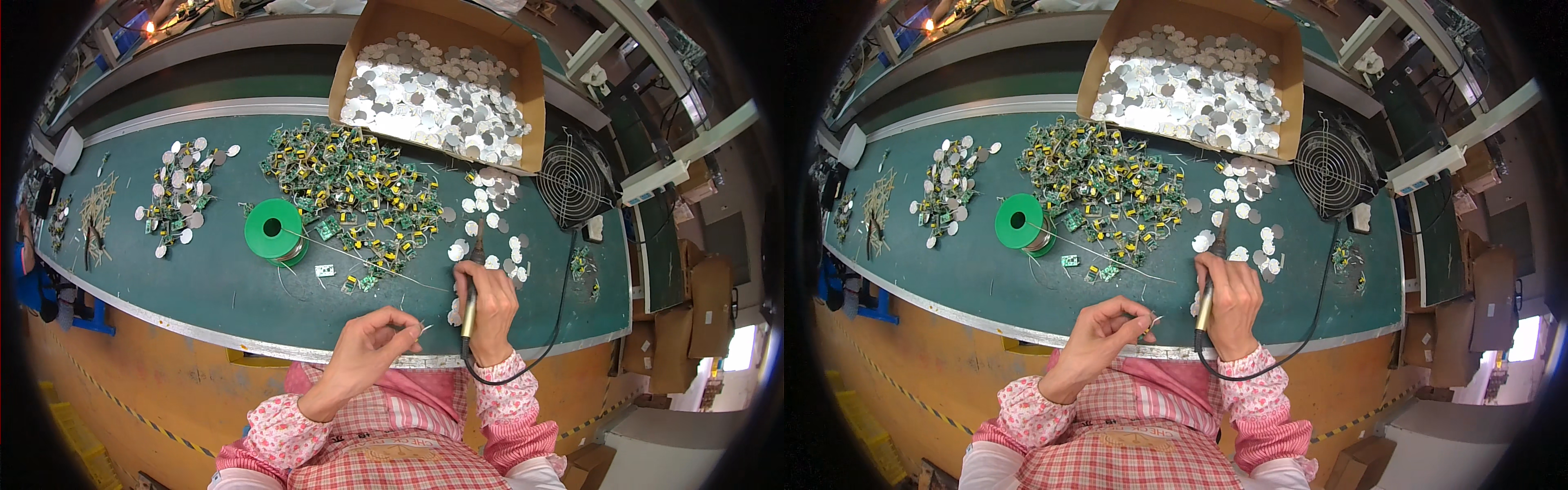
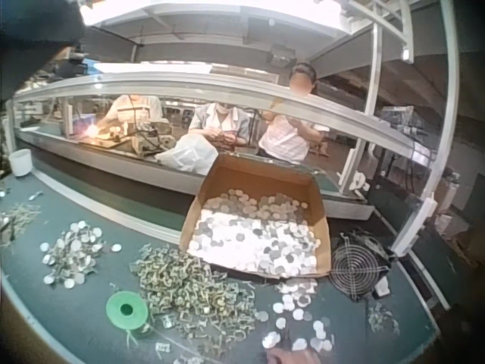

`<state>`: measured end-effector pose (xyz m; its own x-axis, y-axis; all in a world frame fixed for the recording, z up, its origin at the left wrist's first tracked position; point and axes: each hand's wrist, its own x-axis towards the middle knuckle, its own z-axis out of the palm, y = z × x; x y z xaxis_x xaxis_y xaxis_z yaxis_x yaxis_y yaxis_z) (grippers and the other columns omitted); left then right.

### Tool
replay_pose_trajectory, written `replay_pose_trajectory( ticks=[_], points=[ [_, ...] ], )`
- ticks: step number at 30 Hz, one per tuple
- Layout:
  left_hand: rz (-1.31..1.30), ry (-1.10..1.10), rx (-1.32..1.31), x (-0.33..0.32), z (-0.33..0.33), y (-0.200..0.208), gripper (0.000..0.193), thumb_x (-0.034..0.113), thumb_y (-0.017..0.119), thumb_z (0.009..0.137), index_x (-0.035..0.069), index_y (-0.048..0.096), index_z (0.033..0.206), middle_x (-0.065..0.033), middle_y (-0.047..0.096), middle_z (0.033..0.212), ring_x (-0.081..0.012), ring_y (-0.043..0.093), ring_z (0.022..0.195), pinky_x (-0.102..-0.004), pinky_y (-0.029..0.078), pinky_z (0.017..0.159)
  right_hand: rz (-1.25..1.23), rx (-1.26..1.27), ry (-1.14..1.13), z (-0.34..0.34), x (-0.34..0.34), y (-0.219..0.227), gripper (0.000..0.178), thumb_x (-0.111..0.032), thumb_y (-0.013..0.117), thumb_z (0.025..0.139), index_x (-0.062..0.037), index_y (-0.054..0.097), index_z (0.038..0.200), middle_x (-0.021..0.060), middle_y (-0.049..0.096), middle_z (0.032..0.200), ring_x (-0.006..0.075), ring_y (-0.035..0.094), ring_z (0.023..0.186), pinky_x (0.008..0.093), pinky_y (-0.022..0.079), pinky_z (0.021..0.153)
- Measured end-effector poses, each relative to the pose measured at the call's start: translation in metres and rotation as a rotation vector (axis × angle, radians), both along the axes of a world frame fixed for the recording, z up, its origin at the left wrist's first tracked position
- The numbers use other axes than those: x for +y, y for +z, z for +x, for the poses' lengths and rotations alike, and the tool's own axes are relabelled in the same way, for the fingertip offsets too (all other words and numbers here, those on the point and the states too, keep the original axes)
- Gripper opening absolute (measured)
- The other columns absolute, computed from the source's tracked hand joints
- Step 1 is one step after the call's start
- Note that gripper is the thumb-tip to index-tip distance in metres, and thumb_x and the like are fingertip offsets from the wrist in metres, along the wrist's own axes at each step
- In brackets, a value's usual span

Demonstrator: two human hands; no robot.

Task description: The person solders wiring onto small circular LED components at an assembly line using a soldering iron.

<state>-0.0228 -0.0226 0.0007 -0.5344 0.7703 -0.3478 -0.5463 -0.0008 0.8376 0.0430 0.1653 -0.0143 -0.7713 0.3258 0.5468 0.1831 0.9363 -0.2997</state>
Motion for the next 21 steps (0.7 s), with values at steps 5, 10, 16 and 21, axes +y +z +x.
replay_pose_trajectory(
  ticks=[5, 10, 16, 21],
  points=[
    [-0.005, 0.000, 0.076, 0.010, 0.004, -0.004, 0.012, 0.007, 0.061, 0.090, -0.002, 0.060, 0.098, -0.0063, 0.064, 0.095, -0.0106, 0.061, 0.086, -0.0232, 0.049, 0.074, -0.305, 0.266, -0.018, 0.008, -0.012, 0.008, 0.020, 0.009, 0.067, 0.076, -0.0046, 0.061, 0.090, 0.0087, 0.066, 0.079, 0.0167, 0.062, 0.064, 0.0271, 0.048, 0.057],
    [-0.014, 0.003, 0.146, 0.017, 0.007, -0.003, 0.012, 0.006, 0.061, 0.089, -0.002, 0.061, 0.098, -0.0058, 0.064, 0.094, -0.0092, 0.060, 0.084, -0.0233, 0.049, 0.074, -0.956, 0.275, -0.025, 0.034, -0.040, 0.026, 0.013, 0.004, 0.065, 0.083, -0.0034, 0.056, 0.091, 0.0094, 0.067, 0.087, 0.0100, 0.063, 0.074, 0.0232, 0.050, 0.064],
    [-0.046, 0.067, 0.319, 0.021, 0.011, 0.007, 0.009, 0.006, 0.065, 0.086, 0.000, 0.064, 0.092, -0.0015, 0.065, 0.083, -0.0045, 0.058, 0.075, -0.0194, 0.045, 0.065, -1.003, 0.276, -0.024, 0.046, -0.048, 0.032, 0.015, 0.004, 0.065, 0.082, -0.0020, 0.056, 0.092, 0.0127, 0.068, 0.091, 0.0149, 0.066, 0.081, 0.0239, 0.052, 0.070],
    [-0.079, 0.078, 0.419, 0.024, 0.012, 0.011, 0.009, 0.007, 0.069, 0.083, 0.002, 0.065, 0.089, 0.0017, 0.064, 0.077, -0.0023, 0.054, 0.068, -0.0186, 0.041, 0.060, -0.922, 0.240, -0.021, 0.050, -0.049, 0.034, 0.014, 0.003, 0.067, 0.081, -0.0023, 0.058, 0.091, 0.0129, 0.068, 0.091, 0.0153, 0.067, 0.081, 0.0248, 0.052, 0.070]
  ],
)
